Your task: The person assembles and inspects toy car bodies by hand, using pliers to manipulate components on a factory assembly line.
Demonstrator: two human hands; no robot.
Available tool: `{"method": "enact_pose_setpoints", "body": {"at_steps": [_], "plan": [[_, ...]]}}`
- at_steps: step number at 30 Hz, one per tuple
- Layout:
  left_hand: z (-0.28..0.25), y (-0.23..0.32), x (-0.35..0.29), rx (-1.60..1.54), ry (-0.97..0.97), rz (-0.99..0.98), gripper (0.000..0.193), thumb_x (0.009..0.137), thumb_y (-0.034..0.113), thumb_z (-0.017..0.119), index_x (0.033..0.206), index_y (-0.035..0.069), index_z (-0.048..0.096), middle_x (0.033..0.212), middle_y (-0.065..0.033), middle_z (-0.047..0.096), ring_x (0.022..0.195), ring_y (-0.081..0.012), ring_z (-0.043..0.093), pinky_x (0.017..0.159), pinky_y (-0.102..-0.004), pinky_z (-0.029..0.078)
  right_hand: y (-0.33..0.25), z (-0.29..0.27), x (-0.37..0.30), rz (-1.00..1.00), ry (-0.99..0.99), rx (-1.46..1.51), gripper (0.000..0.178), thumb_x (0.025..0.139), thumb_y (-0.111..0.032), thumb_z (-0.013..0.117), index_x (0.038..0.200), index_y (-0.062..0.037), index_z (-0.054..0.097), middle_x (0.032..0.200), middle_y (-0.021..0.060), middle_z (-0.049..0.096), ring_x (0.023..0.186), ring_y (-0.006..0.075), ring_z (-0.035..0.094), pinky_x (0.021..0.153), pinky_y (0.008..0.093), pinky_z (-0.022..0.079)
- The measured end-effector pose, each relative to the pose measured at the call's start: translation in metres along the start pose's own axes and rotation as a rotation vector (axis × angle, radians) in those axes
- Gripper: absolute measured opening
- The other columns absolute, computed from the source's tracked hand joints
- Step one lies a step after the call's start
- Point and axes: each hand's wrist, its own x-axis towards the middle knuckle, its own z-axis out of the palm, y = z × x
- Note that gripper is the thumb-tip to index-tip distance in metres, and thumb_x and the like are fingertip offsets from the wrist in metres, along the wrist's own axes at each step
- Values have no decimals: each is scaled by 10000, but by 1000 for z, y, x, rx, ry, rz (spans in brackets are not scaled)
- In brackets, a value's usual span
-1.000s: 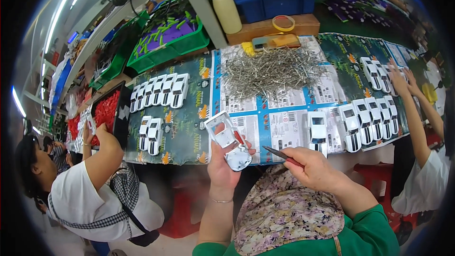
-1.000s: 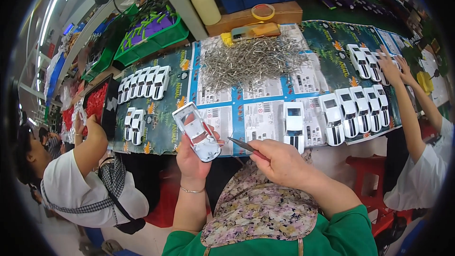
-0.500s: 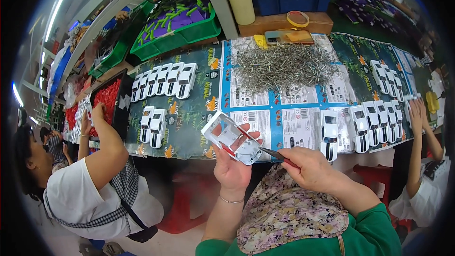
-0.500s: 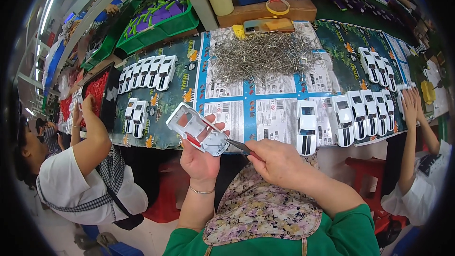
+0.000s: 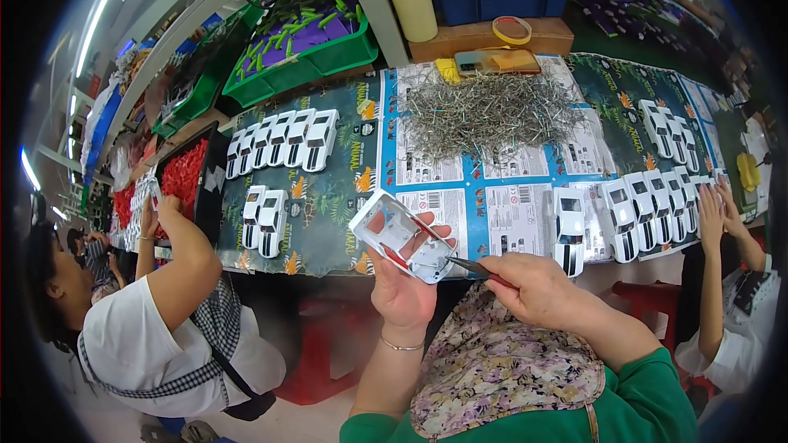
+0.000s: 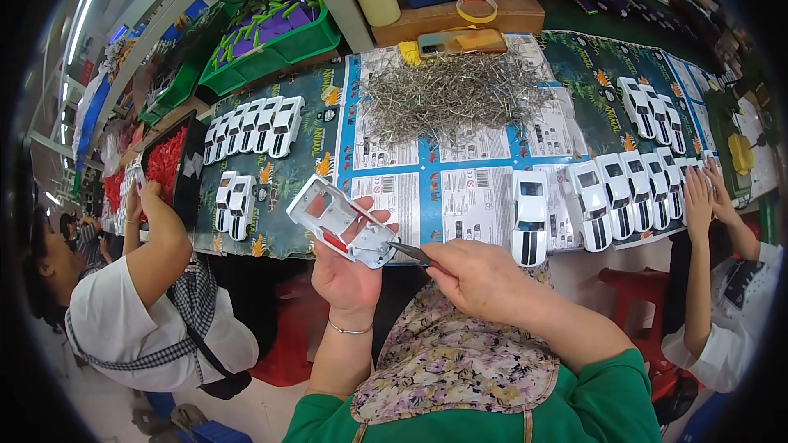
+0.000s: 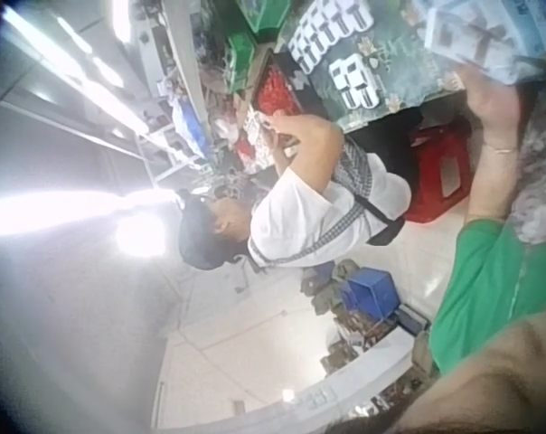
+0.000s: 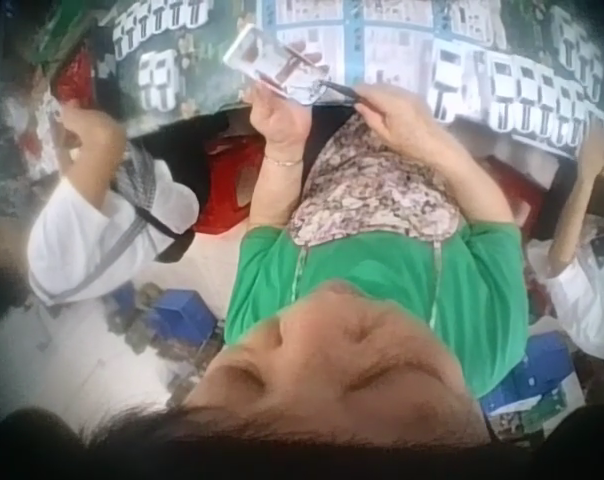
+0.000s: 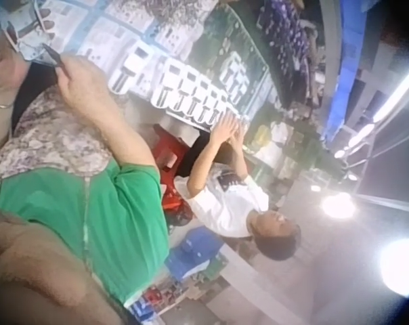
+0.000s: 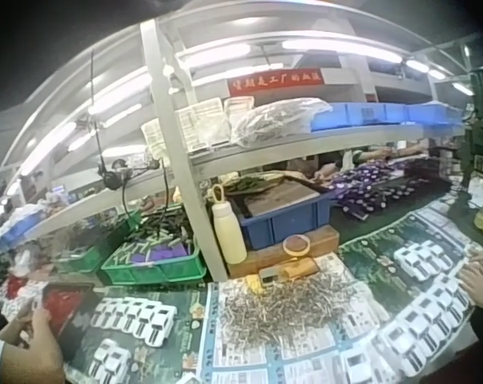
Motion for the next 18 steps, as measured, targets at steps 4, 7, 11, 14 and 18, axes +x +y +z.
{"method": "enact_pose_setpoints", "body": {"at_steps": [4,7,11,14,18], "plan": [[2,0,1,-1,13,-8,655,931,446,498,1465,198,209,1292,-256,478,1092,-401,566,911,-569,469,1,-2,-1,-12,11,6,197,846,-117,610,1026,-41,592,785,135,608,746,329,612,627,425,490],[2,0,0,-10,10,-12,665,929,437,509,1468,198,202,1292,-256,478,1087,-403,568,903,-569,474,2,-2,-2,-27,16,-4,198,842,-121,616,1024,-44,597,774,133,609,739,328,614,622,426,490],[3,0,0,-21,3,-16,672,927,429,516,1471,200,196,1290,-256,479,1083,-406,570,899,-570,476,4,-3,-3,-47,19,-34,206,835,-124,623,1025,-47,601,753,133,608,711,331,615,604,430,489],[3,2,-1,-12,11,-26,675,925,431,519,1471,203,195,1290,-253,482,1081,-403,572,897,-572,475,6,-5,-2,-79,23,-33,206,831,-117,626,1024,-48,602,750,134,607,698,328,615,592,429,487],[1,1,-2,-21,13,-36,661,932,443,494,1472,207,194,1291,-251,487,1079,-394,575,898,-578,470,5,-6,-3,-61,30,-22,206,827,-111,628,1022,-49,601,741,133,601,689,326,612,586,426,486]]}}
